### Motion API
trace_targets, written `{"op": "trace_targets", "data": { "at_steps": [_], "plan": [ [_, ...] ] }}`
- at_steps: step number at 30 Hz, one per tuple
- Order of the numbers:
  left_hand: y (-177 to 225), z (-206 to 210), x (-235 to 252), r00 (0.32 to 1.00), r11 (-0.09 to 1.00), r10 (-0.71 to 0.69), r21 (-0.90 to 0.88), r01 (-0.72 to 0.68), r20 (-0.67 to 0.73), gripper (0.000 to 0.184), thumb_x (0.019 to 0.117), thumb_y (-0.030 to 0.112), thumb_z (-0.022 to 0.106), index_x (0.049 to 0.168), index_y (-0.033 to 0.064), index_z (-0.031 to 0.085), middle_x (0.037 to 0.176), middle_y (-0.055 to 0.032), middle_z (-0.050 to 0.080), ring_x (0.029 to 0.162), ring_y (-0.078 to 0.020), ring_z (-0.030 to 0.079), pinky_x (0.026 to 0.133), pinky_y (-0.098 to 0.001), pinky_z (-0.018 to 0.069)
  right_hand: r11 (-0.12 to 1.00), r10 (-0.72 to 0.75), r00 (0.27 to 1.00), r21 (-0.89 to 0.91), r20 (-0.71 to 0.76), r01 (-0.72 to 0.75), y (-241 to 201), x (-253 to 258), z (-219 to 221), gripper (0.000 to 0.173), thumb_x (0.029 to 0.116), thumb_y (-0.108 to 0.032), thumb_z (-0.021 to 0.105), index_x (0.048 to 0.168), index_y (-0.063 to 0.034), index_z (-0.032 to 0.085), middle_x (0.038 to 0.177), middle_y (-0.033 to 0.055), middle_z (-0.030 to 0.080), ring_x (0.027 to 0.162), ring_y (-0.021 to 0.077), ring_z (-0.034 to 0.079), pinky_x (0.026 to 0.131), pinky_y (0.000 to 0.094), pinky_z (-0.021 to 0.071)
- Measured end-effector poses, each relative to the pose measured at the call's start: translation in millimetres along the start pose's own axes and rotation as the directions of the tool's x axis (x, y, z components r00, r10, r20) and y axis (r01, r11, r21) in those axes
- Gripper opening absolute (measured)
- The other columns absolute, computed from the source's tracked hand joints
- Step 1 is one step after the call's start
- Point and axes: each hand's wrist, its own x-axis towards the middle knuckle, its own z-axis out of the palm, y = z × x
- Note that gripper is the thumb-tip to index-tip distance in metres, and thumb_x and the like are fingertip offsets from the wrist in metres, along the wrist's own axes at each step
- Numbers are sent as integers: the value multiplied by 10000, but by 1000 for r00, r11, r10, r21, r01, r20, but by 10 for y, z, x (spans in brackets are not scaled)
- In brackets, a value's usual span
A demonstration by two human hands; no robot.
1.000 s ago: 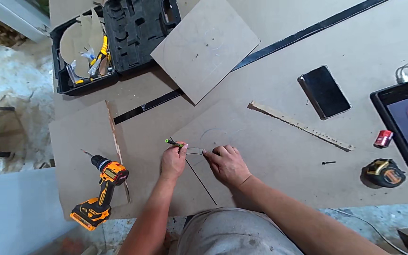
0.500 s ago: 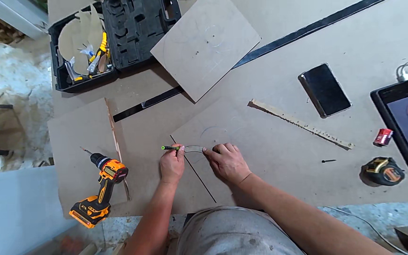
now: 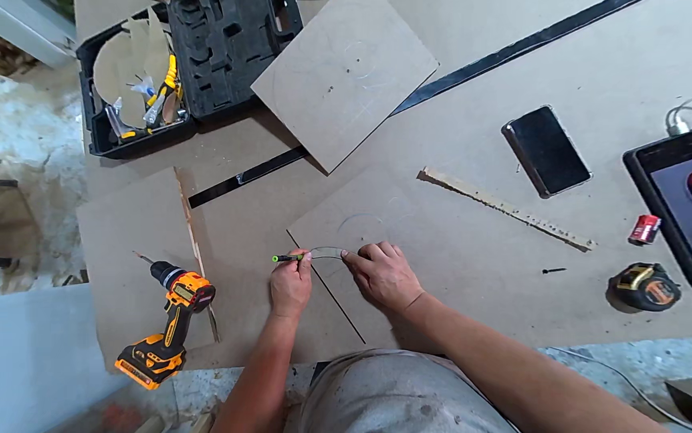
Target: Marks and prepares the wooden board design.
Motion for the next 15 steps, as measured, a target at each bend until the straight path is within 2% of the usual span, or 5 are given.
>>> {"op": "trace_targets", "data": {
  "at_steps": [12, 15],
  "plan": [
    [-9, 23, -60, 1000, 1000, 16, -25, -15, 15, 245, 1052, 273, 593, 1099, 91, 751, 961, -42, 756, 833, -111, 717, 808, -348, 606, 1000, 3, 1000, 4, 7, -3, -8, 12, -8, 379, 1044, -311, 468, 1365, -377, 659, 1079, 38, 667, 1017, 249, 623, 852, 423, 502],
    [8, 60, -63, 999, 999, 36, -38, -35, 13, 235, 1050, 253, 600, 1096, 80, 752, 995, -53, 755, 864, -108, 718, 828, -337, 603, 1000, 4, 1000, -2, 4, -4, -8, 4, -15, 377, 1045, -314, 468, 1361, -380, 661, 1078, 37, 670, 1019, 250, 623, 849, 421, 502]
  ]
}}
